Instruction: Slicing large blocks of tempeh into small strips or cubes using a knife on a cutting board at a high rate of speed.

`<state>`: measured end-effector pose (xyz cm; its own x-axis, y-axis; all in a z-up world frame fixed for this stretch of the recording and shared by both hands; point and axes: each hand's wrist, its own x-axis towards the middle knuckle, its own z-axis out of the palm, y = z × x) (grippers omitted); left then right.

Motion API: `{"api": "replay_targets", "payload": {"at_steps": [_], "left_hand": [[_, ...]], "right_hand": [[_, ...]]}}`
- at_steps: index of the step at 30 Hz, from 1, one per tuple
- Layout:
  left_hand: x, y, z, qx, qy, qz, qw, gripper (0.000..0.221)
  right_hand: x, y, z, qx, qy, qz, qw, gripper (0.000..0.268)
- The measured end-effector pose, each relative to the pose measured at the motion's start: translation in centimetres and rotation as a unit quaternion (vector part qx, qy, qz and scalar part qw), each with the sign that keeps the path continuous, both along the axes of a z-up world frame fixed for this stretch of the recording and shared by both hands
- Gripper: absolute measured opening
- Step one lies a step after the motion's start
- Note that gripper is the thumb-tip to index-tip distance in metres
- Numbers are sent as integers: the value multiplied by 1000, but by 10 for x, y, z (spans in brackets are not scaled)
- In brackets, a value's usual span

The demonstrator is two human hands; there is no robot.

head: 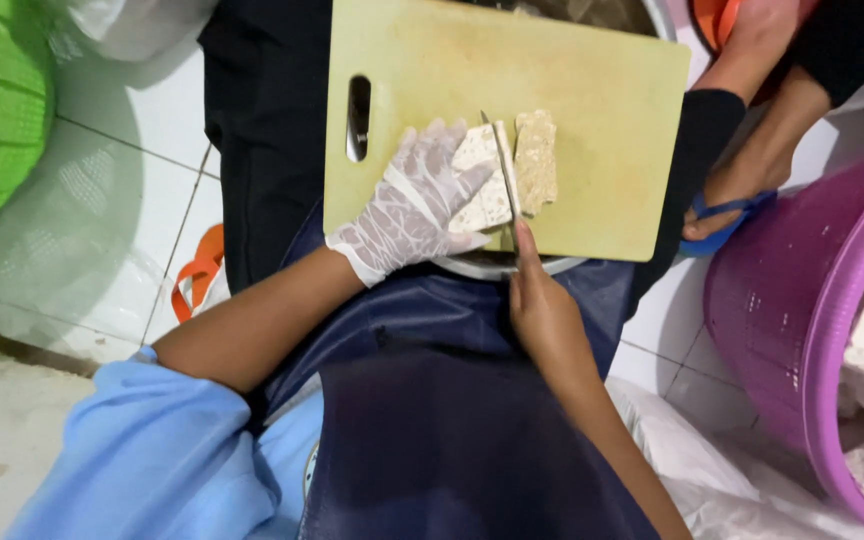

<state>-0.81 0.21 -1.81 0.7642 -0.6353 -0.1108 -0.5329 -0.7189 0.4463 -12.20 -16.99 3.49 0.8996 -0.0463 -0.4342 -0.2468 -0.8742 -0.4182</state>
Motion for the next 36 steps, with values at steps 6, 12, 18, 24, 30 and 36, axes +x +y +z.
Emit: {"api": "replay_targets", "payload": {"at_steps": [6,12,18,24,30,36], "left_hand": [[7,2,6,-13,9,9,1000,85],[5,2,3,-27,-8,10,1000,85],[7,3,-4,-19,1,12,1000,87],[4,4,7,-38,-3,-4,999,86],[-2,6,3,-3,-13,18,1000,86],[0,5,-1,-25,-6,25,999,84]], "right_hand": [[7,-13,-4,64,-26,-42,997,61],[-2,-6,18,74,1,-83,994,61],[4,-2,15,29,9,-36,999,58],[13,-1,-6,8,18,11,1000,59],[8,-11,13,154,27,-146,977,61],[-1,-3,20,69,30,-52,996,60]]}}
